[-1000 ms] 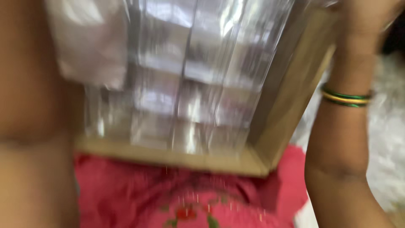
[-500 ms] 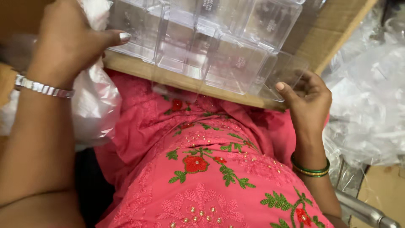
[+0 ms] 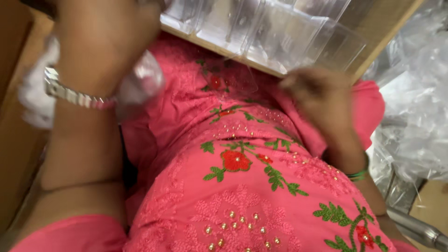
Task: The person sits on the floor and packs clear plastic boxes one at a time into small plastic bags, twisting the bags closed. The bagged boxes are placed into a cardboard carton in front of them.
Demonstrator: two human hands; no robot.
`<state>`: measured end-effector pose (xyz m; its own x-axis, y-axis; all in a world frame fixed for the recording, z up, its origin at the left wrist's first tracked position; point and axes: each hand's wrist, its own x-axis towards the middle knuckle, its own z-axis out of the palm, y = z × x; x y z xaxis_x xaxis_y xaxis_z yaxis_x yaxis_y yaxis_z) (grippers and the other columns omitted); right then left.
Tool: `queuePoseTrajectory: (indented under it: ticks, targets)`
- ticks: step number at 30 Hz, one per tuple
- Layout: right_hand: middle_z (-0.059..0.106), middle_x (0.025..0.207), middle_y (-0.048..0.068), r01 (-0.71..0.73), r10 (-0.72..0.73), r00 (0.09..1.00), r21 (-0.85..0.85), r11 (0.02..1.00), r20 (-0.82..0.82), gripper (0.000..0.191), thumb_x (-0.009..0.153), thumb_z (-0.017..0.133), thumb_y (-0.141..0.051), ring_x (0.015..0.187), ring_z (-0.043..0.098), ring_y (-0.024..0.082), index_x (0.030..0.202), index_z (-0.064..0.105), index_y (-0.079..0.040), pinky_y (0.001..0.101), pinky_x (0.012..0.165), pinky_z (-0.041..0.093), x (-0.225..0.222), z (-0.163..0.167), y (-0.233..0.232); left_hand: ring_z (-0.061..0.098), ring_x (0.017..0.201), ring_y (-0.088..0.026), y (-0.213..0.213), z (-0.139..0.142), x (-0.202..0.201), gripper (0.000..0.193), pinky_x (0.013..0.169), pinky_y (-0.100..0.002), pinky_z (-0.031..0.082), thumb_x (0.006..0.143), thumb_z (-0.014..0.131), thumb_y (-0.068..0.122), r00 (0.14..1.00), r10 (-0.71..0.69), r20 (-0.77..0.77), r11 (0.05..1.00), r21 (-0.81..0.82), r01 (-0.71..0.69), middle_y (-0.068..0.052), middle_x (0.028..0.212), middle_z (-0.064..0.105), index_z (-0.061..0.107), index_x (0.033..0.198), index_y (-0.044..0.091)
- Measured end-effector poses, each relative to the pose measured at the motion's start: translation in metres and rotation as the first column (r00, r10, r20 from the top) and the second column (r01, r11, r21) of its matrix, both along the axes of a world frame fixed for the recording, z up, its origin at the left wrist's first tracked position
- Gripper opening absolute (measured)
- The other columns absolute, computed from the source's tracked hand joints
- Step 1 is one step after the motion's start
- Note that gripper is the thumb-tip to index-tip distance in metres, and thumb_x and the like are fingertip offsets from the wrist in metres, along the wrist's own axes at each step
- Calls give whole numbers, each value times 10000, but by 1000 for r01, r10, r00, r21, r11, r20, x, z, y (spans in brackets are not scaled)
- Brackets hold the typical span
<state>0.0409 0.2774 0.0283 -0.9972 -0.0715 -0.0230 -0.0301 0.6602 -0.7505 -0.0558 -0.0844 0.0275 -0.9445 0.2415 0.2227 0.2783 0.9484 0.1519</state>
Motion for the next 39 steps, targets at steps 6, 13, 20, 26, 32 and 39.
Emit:
queuePoseTrajectory:
  ticks: [6,13,20,26,32,39]
  targets:
    - [697,858,230,-201,61,964,556,807,259,457,989,803,-388,760,643,291,953,725,61,363,755,548,-25,-85,-27,709,814,-395,28,-16,29,286,746,-467,556,770,842,132,1000,17,13,872,489,-21,-229,882,720,749,1010,6]
    - [732,952,48,-104,154,986,-464,880,70,252,947,711,-88,816,639,103,1178,707,11,288,718,548,-16,-93,-27,678,864,-417,80,-51,13,568,722,-481,546,784,869,139,983,68,-168,822,568,40,-198,1026,640,637,1300,105]
    - [707,1119,122,-97,413,867,-718,690,280,426,1049,595,-140,776,587,133,1445,587,17,283,675,495,-13,-31,45,663,835,-424,93,-55,-15,541,692,-520,526,829,776,21,989,133,-68,909,405,-95,-174,1061,575,553,1298,174]
    - [502,1505,153,-665,805,551,-466,584,221,990,709,843,-443,1372,476,277,1505,448,-7,414,1127,389,-14,-18,34,661,920,-426,77,-52,-11,497,752,-493,536,820,786,56,991,68,-112,851,526,1,-173,1063,622,593,1268,156]
    - [594,1513,132,-823,866,381,-309,477,322,1092,654,915,-467,1356,539,283,1565,433,-107,419,1142,435,-36,24,20,667,947,-392,63,-53,1,537,800,-470,535,833,740,-11,988,69,-139,805,592,27,-169,1034,662,675,1331,180]
    - [488,1372,279,-257,421,838,429,866,-348,1154,689,934,-329,1216,510,448,1609,264,-142,528,1038,430,-84,28,-90,677,920,-351,50,-54,-2,505,830,-425,543,858,736,-22,987,88,-132,739,673,24,-159,994,666,708,1321,180]
